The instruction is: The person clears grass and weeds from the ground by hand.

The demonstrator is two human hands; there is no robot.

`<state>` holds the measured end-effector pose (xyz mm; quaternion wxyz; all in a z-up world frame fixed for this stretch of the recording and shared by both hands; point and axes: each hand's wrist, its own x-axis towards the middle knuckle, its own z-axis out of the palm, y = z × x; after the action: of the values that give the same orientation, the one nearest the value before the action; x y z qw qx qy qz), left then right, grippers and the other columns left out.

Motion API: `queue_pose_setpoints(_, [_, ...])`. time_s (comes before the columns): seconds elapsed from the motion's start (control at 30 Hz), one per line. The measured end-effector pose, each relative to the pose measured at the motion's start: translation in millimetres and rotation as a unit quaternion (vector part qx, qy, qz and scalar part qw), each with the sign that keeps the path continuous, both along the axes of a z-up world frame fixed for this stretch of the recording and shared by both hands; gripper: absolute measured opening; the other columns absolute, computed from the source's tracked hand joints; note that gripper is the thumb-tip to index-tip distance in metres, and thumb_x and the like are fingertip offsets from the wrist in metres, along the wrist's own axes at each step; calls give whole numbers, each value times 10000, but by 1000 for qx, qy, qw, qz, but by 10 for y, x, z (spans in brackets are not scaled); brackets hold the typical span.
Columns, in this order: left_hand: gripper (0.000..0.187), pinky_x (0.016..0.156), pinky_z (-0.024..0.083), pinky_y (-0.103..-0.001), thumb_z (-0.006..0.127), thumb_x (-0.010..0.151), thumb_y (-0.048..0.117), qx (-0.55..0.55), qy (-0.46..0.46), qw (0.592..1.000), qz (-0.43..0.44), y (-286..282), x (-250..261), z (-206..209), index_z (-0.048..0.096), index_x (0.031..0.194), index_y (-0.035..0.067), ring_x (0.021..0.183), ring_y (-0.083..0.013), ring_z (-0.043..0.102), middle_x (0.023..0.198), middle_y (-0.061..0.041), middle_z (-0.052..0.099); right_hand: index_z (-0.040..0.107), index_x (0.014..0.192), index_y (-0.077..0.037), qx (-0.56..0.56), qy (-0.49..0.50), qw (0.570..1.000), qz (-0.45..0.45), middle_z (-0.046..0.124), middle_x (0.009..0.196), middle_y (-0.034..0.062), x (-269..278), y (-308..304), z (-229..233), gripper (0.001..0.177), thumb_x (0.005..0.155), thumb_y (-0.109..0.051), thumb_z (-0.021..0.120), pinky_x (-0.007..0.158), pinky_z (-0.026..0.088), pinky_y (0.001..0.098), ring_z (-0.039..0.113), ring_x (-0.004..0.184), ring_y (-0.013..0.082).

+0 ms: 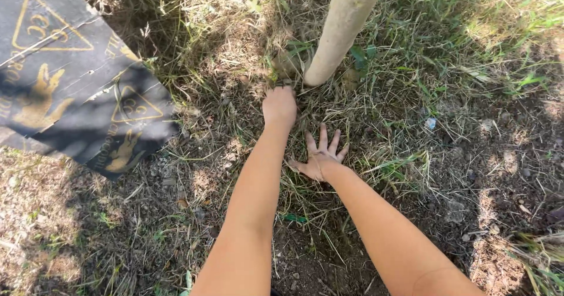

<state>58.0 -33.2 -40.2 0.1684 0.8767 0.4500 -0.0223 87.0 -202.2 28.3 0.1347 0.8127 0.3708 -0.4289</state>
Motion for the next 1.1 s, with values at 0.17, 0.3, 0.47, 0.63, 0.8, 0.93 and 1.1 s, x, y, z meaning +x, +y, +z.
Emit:
queue_pose_setpoints(0.17, [470, 842, 566, -514, 424, 1068, 423, -102, -64, 991, 55, -193, -130, 744, 716, 1038, 57, 953, -397, 711, 1004, -204, 731, -62, 1652, -360, -5, -1, 1000, 6, -330, 1687, 99, 27, -20, -99, 1162, 791, -830, 561, 1165, -54, 752, -291, 1510, 506])
queue_pose_setpoints(0.3, [494, 837, 559, -540, 412, 1056, 402, -96, -111, 985, 88, -103, -181, 487, 753, 953, 59, 894, -439, 705, 930, -236, 733, -51, 1649, -364, 9, 3, 1000, 1, -319, 1690, 93, 10, -13, -13, 1193, 761, -869, 565, 1172, -66, 751, -284, 1518, 501])
queue_pose_setpoints(0.47, [503, 852, 547, -556, 423, 1050, 375, -106, -141, 978, 115, -81, -193, 459, 762, 908, 32, 883, -473, 686, 910, -267, 719, -64, 1645, -378, 15, 0, 1000, 5, -332, 1689, 79, 23, -29, -92, 1205, 749, -876, 568, 1171, -61, 751, -285, 1518, 502])
queue_pose_setpoints(0.63, [493, 850, 550, -546, 444, 1033, 358, -133, -176, 966, 135, -128, -240, 581, 762, 875, 15, 848, -474, 685, 862, -275, 711, -73, 1647, -378, 23, 1, 1000, 3, -332, 1687, 78, 42, -21, -63, 1210, 748, -876, 565, 1172, -60, 750, -289, 1516, 498])
queue_pose_setpoints(0.8, [499, 787, 577, -524, 446, 1044, 329, -117, -165, 976, 81, -487, -628, 464, 718, 815, -21, 784, -469, 690, 819, -273, 696, -86, 1646, -349, 13, 7, 1000, 8, -335, 1688, 88, 75, -15, -108, 1185, 787, -858, 553, 1171, -76, 743, -309, 1512, 486])
queue_pose_setpoints(0.93, [488, 717, 573, -526, 431, 1019, 330, -129, -219, 961, 108, -393, -1192, 590, 715, 817, -11, 700, -466, 695, 747, -267, 685, -76, 1648, -360, 16, 12, 1000, 0, -325, 1692, 93, 65, 31, -37, 1176, 790, -844, 567, 1178, -88, 731, -308, 1517, 482])
queue_pose_setpoints(1.1, [457, 761, 546, -531, 520, 1045, 367, -130, -246, 887, 368, -281, -1260, 567, 661, 960, -59, 799, -468, 695, 821, -280, 695, -93, 1649, -381, 6, 14, 1000, 4, -320, 1690, 72, 34, 30, 66, 1166, 798, -829, 567, 1191, -90, 711, -297, 1521, 460])
